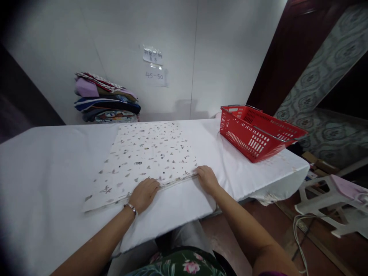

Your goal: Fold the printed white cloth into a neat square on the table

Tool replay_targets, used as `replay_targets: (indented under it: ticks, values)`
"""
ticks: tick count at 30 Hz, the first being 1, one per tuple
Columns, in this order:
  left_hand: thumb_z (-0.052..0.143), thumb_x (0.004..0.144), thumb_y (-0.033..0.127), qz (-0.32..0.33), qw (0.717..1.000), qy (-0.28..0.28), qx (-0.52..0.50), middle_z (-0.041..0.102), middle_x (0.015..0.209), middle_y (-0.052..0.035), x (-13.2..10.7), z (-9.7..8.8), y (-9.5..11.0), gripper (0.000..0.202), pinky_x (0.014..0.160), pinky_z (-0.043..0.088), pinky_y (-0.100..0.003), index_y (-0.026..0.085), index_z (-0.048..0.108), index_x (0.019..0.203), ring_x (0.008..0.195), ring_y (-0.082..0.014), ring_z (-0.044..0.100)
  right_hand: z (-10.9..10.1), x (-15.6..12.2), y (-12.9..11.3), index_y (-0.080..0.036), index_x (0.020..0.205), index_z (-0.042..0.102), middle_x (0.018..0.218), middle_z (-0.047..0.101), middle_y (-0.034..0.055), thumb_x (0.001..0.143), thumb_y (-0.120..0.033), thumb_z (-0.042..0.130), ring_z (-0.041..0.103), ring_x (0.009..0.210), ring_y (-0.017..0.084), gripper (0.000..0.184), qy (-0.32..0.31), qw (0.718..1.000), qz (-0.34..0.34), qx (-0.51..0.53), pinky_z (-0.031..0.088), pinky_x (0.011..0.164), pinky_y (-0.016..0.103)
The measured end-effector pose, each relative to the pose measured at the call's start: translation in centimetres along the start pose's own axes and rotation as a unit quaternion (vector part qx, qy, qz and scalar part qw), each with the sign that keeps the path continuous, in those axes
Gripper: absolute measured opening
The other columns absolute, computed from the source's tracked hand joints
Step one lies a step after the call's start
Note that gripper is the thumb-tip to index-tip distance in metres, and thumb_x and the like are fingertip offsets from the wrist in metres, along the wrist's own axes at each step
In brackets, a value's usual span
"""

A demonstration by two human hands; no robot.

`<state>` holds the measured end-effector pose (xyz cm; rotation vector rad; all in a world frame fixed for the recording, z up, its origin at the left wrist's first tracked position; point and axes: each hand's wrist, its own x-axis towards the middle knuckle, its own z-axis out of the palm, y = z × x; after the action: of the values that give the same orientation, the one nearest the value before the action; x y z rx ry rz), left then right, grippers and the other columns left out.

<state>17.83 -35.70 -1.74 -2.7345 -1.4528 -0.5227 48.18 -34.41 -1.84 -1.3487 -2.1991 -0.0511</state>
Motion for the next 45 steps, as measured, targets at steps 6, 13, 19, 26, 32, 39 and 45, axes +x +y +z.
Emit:
replay_targets:
  ticks: [6, 13, 19, 26, 32, 39, 45]
  values:
    - [0.039, 0.088, 0.022, 0.010, 1.000, 0.000, 0.002, 0.060, 0.088, -0.0051, 0.1, 0.0, -0.2, 0.020, 0.079, 0.041, -0.034, 0.017, 0.059, 0.086, 0.084, -0.0181, 0.052, -0.9, -0.4, 2.6, -0.018, 0.085, 0.065, 0.087, 0.066, 0.0049, 0.077, -0.021, 0.046, 0.057, 0.081, 0.019, 0.020, 0.032, 0.967, 0.231, 0.101, 0.043, 0.072, 0.030]
    - [0.039, 0.088, 0.021, 0.018, 1.000, 0.012, -0.003, 0.060, 0.088, -0.0048, 0.0, -0.1, -0.2, 0.020, 0.080, 0.041, -0.034, 0.017, 0.059, 0.086, 0.083, -0.0178, 0.051, -1.1, 1.1, 2.0, -0.018, 0.062, 0.061, 0.053, 0.054, -0.0021, 0.077, -0.042, 0.049, 0.048, 0.053, 0.012, 0.030, -0.094, 0.934, 0.329, 0.097, 0.029, 0.049, 0.023]
    - [0.039, 0.089, 0.023, 0.011, 1.000, 0.010, -0.011, 0.060, 0.086, -0.0057, 0.1, -0.3, 0.0, 0.022, 0.075, 0.041, -0.033, 0.017, 0.060, 0.084, 0.082, -0.0182, 0.051, -1.2, 2.5, 1.5, -0.018, 0.059, 0.059, 0.055, 0.053, -0.0013, 0.071, -0.037, 0.058, 0.043, 0.052, 0.010, 0.023, -0.115, 0.924, 0.354, 0.091, 0.025, 0.049, 0.023]
    - [0.037, 0.089, 0.023, 0.016, 1.000, 0.004, -0.008, 0.060, 0.087, -0.0056, 0.2, -0.3, -0.1, 0.023, 0.077, 0.041, -0.034, 0.017, 0.059, 0.085, 0.082, -0.0184, 0.051, -1.4, 3.3, 2.1, -0.016, 0.064, 0.058, 0.047, 0.047, -0.0046, 0.074, -0.034, 0.053, 0.039, 0.043, 0.007, 0.022, -0.136, 0.899, 0.387, 0.152, 0.027, 0.044, 0.020]
    - [0.038, 0.088, 0.022, 0.014, 1.000, 0.003, -0.001, 0.060, 0.086, -0.0056, 0.2, -0.3, -0.1, 0.022, 0.075, 0.041, -0.034, 0.018, 0.059, 0.084, 0.082, -0.0186, 0.051, -1.1, 2.9, 2.4, -0.016, 0.060, 0.056, 0.045, 0.046, -0.0039, 0.070, -0.029, 0.056, 0.042, 0.043, 0.009, 0.017, -0.156, 0.896, 0.397, 0.126, 0.029, 0.044, 0.020]
    - [0.042, 0.086, 0.021, 0.003, 1.000, 0.003, 0.024, 0.061, 0.100, -0.0070, 0.2, 0.0, 0.1, 0.023, 0.081, 0.041, -0.036, 0.019, 0.058, 0.102, 0.093, -0.0204, 0.052, -1.3, 3.2, 1.2, -0.017, 0.071, 0.058, 0.073, 0.060, 0.0033, 0.070, -0.021, 0.056, 0.053, 0.070, 0.015, 0.004, -0.133, 0.933, 0.332, 0.041, 0.036, 0.062, 0.024]
    - [0.042, 0.081, 0.009, 0.014, 0.997, -0.046, 0.055, 0.060, 0.104, -0.0065, 1.9, 0.2, 1.6, 0.031, 0.081, 0.038, -0.037, 0.019, 0.055, 0.108, 0.095, -0.0211, 0.052, -1.1, 1.9, -0.2, -0.019, 0.083, 0.057, 0.089, 0.060, 0.0048, 0.076, -0.008, 0.050, 0.049, 0.090, 0.017, 0.015, -0.084, 0.996, 0.000, 0.011, 0.036, 0.079, 0.027]
